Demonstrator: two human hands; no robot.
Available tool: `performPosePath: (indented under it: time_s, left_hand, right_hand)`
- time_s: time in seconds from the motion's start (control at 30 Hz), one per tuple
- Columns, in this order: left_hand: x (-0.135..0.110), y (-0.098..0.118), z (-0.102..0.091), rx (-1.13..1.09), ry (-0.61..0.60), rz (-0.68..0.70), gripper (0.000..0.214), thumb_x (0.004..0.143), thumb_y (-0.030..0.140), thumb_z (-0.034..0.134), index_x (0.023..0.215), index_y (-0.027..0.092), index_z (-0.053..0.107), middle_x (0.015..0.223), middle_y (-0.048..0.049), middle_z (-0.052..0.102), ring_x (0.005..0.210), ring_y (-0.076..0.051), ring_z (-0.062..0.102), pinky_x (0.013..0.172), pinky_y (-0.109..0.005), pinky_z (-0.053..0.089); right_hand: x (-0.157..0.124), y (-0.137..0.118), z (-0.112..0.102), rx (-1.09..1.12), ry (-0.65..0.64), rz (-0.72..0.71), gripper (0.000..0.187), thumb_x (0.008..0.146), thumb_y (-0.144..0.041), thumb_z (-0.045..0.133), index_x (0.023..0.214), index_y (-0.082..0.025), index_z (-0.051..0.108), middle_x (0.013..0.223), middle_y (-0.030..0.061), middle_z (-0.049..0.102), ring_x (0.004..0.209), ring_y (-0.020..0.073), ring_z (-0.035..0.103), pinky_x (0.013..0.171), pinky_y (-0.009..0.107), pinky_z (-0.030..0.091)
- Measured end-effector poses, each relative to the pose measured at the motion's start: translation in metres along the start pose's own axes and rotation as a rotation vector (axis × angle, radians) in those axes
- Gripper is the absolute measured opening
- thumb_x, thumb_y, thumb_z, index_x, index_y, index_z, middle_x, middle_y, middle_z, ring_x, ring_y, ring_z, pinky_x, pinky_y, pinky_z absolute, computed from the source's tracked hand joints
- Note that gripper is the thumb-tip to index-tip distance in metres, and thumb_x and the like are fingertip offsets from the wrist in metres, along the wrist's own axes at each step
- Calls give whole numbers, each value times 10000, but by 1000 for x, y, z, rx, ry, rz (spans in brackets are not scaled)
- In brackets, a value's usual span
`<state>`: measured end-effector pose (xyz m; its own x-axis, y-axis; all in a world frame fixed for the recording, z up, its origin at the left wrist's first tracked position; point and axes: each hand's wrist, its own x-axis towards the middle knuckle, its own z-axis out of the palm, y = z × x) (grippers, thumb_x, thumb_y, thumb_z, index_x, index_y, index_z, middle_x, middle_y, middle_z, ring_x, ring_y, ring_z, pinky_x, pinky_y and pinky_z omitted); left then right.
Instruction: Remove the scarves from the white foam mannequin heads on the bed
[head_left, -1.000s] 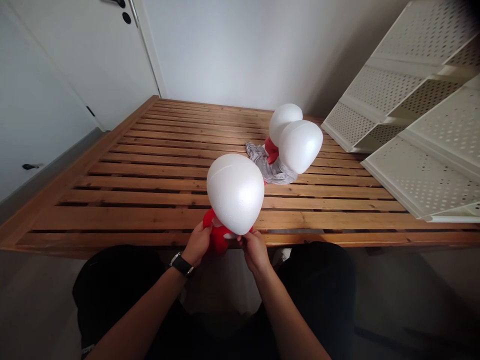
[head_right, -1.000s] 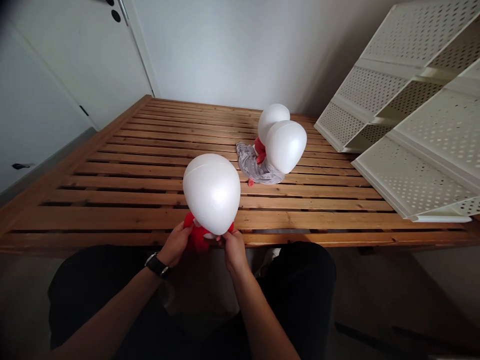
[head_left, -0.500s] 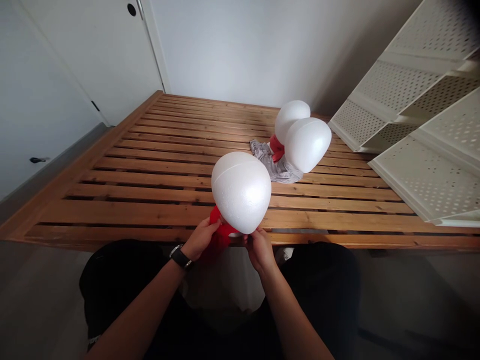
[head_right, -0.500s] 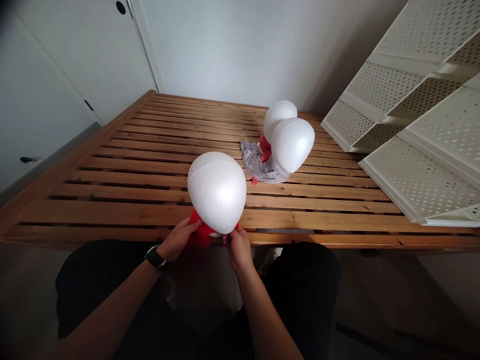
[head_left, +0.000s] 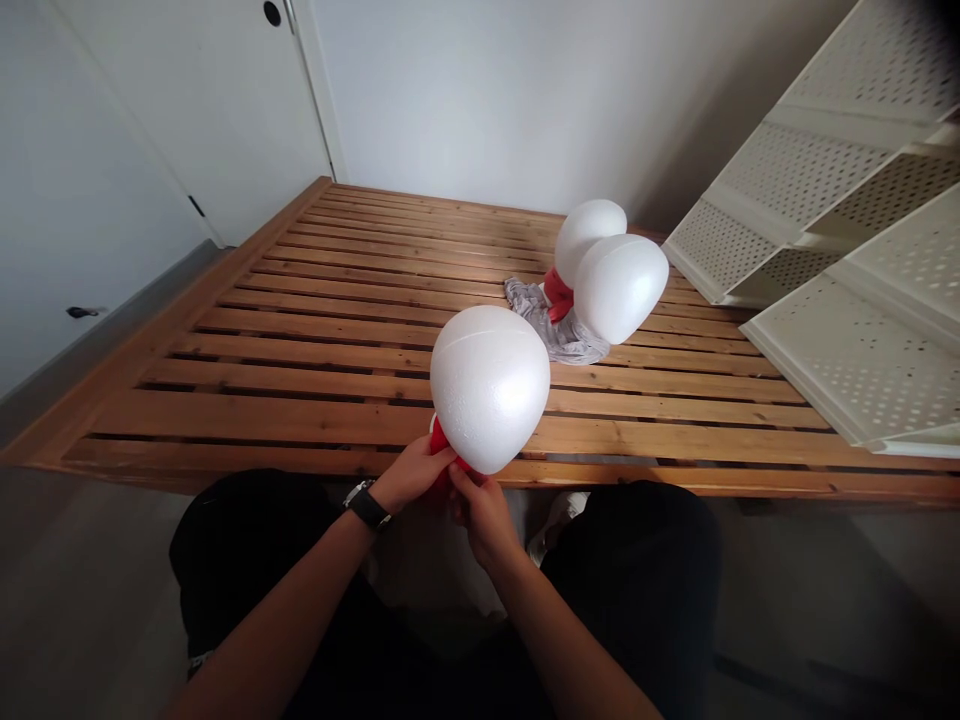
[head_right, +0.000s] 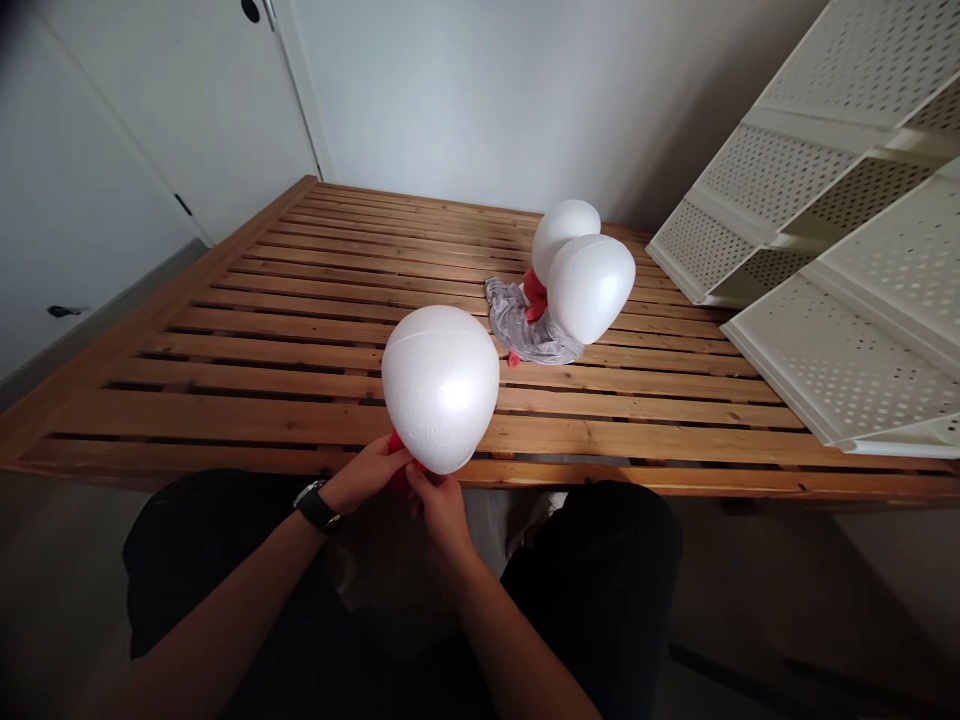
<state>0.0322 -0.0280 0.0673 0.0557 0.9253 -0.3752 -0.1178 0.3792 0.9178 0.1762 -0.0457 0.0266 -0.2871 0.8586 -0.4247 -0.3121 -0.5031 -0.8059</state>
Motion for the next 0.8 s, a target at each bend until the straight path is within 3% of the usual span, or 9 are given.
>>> performPosePath:
  time_s: [0.2, 0.33, 0.5, 0.63, 0.8]
  left_hand:
    - [-8, 8, 0, -20, -143, -78, 386, 869, 550, 749, 934, 176, 679, 699, -44, 715, 591, -185, 645, 571, -287, 488]
    - [-11, 12, -2, 78, -120, -85, 309, 902, 455, 678, 866, 148, 664, 738, -69, 724, 653, -180, 656, 607, -269, 489]
    - [-11, 13, -8, 151, -91, -81, 215, 847, 352, 633, 809, 141, 659, 728, -41, 683, 599, -130, 560, 564, -243, 428]
    - [-11, 15, -12, 17, -125, -118, 173, 790, 301, 652, 802, 132, 683, 713, -46, 681, 614, -131, 564, 555, -236, 403]
    - [-8, 9, -13, -253, -221, -102, 294, 699, 209, 716, 969, 102, 758, 926, -123, 779, 837, -218, 704, 745, -297, 541]
  right_hand:
    - [1, -1, 5, -11, 38, -58, 475, 767, -569, 885, 669, -165, 655, 557, -16, 556, 466, 78, 387, 450, 252, 218]
    - [-1, -4, 3, 115, 116, -39, 392, 714, -458, 926, 701, -165, 666, 569, -22, 570, 500, 78, 393, 473, 245, 231]
    - [-4, -12, 2, 320, 214, -6, 372, 611, -344, 947, 676, -178, 621, 567, -40, 559, 485, 57, 356, 470, 227, 221]
    - [-7, -19, 2, 387, 221, 20, 372, 575, -302, 951, 716, -183, 627, 593, -43, 587, 477, 54, 375, 465, 211, 250]
    - [-9, -21, 1, 468, 207, 77, 355, 570, -274, 930, 706, -182, 615, 592, -48, 589, 472, 54, 395, 465, 205, 299]
